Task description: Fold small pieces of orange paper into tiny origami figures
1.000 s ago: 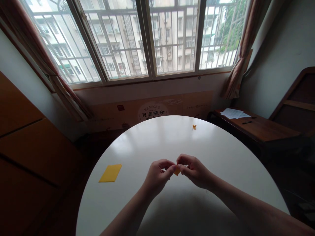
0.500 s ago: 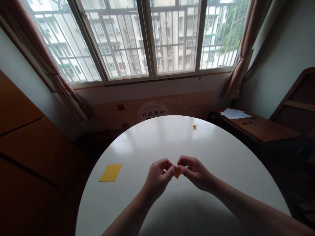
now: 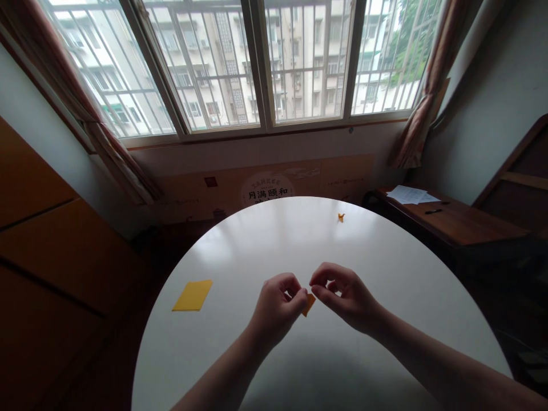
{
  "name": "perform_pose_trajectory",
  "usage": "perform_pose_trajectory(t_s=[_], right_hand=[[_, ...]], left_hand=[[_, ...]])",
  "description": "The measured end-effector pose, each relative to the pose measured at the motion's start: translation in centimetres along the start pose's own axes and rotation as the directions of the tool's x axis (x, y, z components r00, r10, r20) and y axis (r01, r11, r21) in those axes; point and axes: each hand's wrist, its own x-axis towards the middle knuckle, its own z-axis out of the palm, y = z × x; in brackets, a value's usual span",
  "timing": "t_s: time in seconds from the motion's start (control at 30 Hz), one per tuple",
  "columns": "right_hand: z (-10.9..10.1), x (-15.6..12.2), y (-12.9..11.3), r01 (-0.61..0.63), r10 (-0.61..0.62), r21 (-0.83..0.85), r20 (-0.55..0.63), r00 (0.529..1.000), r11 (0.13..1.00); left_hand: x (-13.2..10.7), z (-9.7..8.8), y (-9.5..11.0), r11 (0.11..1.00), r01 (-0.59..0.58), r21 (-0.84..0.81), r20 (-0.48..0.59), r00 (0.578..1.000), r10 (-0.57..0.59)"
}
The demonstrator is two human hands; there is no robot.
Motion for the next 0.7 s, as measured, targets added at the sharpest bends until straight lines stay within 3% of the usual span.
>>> perform_pose_trajectory(t_s=[0.17,0.4,0.57,0.7], right_hand=[[-0.1,-0.5,-0.9,0.153,-0.146,-0.087,0.074,0.986,0.984],[-0.2,-0.5,-0.9,0.191,-0.178,-0.124,0.112,0.978,0.974],[-0.2,-0.3,-1.0,0.174,-0.162,-0.106,0.111,0.981,0.979],[-0.2,-0.4,-1.4,0.211,-0.182,-0.201,0.15,0.972,0.957]], left_hand=[[-0.1,0.0,0.0,0.997,-0.032,0.07,-0.004,0.999,0.032],[0.0,0.0,-0.1,0.984,-0.073,0.161,-0.015,0.997,0.076],[-0.1,-0.2,0.1,0.936,-0.152,0.317,-0.028,0.985,0.169],[-0.1,-0.3,0.3,0.9,-0.186,0.395,-0.017,0.978,0.209]])
